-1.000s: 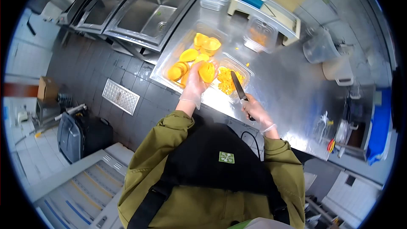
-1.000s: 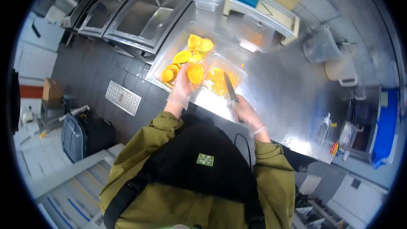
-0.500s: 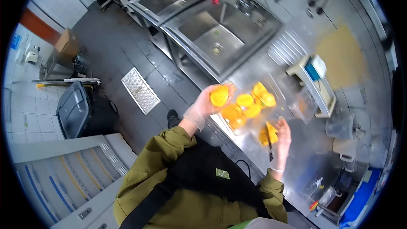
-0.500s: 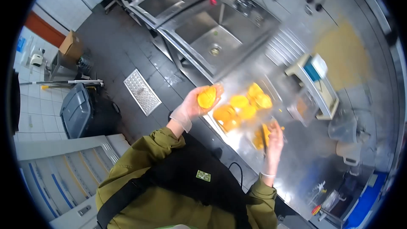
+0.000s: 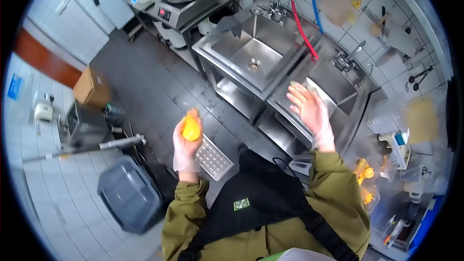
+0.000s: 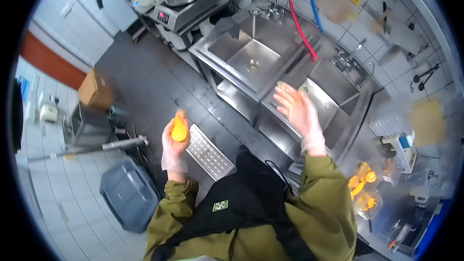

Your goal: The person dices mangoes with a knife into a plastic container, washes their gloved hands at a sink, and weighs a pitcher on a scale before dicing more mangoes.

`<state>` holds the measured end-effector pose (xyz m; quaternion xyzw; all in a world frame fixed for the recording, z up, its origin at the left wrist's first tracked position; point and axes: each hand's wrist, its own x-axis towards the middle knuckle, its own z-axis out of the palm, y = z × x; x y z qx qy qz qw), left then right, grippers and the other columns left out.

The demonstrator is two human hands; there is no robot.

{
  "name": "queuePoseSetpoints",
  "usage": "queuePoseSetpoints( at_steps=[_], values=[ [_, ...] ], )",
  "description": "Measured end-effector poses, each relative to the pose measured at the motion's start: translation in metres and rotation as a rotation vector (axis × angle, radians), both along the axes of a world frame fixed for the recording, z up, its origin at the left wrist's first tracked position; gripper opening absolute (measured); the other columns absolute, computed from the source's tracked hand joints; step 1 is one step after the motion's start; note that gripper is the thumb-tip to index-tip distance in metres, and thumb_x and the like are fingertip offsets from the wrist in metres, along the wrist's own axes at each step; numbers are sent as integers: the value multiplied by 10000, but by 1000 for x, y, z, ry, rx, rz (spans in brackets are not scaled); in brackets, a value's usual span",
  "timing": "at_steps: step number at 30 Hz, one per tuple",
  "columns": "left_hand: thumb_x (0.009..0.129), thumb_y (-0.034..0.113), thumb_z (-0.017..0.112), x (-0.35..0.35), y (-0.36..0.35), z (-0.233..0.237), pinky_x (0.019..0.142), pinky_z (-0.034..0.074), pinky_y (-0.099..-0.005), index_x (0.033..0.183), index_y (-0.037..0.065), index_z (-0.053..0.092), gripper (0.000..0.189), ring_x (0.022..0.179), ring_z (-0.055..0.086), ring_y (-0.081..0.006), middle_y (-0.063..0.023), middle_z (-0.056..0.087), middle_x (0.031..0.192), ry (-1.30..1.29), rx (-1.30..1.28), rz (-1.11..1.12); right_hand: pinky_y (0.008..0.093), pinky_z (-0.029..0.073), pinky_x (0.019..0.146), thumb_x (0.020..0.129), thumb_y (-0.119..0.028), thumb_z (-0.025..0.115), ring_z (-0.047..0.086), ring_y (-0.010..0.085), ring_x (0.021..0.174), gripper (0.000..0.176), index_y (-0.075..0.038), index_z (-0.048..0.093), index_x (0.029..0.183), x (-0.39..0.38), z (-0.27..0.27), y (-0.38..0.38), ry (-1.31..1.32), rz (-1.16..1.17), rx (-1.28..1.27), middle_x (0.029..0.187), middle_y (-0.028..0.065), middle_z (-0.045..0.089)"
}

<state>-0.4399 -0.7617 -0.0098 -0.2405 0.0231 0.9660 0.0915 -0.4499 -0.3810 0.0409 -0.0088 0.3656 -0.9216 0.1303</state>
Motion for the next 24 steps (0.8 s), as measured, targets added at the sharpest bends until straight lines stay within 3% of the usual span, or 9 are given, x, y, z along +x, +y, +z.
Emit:
queuePoseSetpoints(
  at_steps=[4, 5, 6, 11, 12, 14, 19, 20, 24],
  values=[
    [831, 98, 499, -88, -128, -19, 932, 444, -380, 1151, -20, 512, 341, 1089, 537, -247, -154, 559, 1163, 42, -171, 164, 297, 397, 827, 901, -345, 449, 509, 179, 1068, 418, -66, 478, 1210, -202, -56, 0, -28, -245, 518, 1202, 71, 525],
    [847, 114, 491, -97, -162, -23, 929, 447, -366, 1170, -7, 509, 345, 1079, 547, -226, -142, 564, 1162, 156, -443, 177, 300, 405, 805, 895, -306, 453, 527, 177, 1030, 379, -72, 490, 1191, -252, -67, -1, 57, -310, 557, 1163, 61, 548],
    [857, 115, 477, -114, -194, -23, 918, 452, -356, 1182, 12, 511, 343, 1070, 553, -210, -127, 565, 1170, 131, -292, 219, 297, 406, 788, 887, -284, 452, 538, 173, 997, 362, -76, 497, 1180, -317, -96, 16, -83, -421, 536, 1138, 54, 558],
    [858, 114, 426, -119, -324, -77, 896, 468, -340, 1182, -10, 508, 356, 1046, 563, -228, -130, 568, 1160, -148, -463, 368, 352, 435, 730, 842, -264, 466, 569, 176, 933, 289, -112, 572, 1064, -501, -193, 88, -299, -837, 1320, 1021, 60, 606],
    [852, 104, 414, -119, -344, -90, 901, 467, -336, 1174, -28, 507, 360, 1050, 562, -232, -137, 569, 1156, -233, -506, 391, 359, 441, 749, 822, -220, 475, 575, 223, 925, 270, -79, 582, 1027, -527, -194, 112, -304, -756, 1560, 983, 102, 608],
    [850, 109, 393, -158, -341, -79, 880, 481, -352, 1144, -41, 519, 353, 1030, 577, -238, -145, 567, 1158, -467, -228, 518, 374, 454, 789, 781, -132, 494, 587, 318, 909, 233, -14, 602, 951, -556, -218, 144, -331, -512, 2019, 905, 187, 613],
    [846, 129, 411, -276, -347, -100, 843, 497, -357, 1123, 5, 559, 337, 989, 601, -218, -110, 614, 1089, -457, -344, 308, 429, 441, 854, 732, -84, 459, 551, 393, 971, 276, -39, 572, 980, -571, -214, 152, -432, -985, 1740, 983, 256, 576],
    [848, 137, 422, -303, -344, -100, 841, 498, -356, 1124, 8, 558, 334, 983, 603, -216, -108, 615, 1087, -445, -348, 262, 434, 428, 888, 740, -129, 462, 525, 407, 1022, 316, -47, 540, 1035, -580, -234, 174, -409, -1002, 1780, 1077, 258, 540],
    [857, 128, 458, -388, -271, -62, 850, 490, -331, 1102, 3, 561, 293, 980, 596, -210, -101, 612, 1084, -364, -408, 136, 461, 407, 905, 736, -121, 488, 488, 420, 1071, 410, -58, 460, 1141, -590, -233, 170, -659, -844, 1758, 1135, 255, 507]
  ],
)
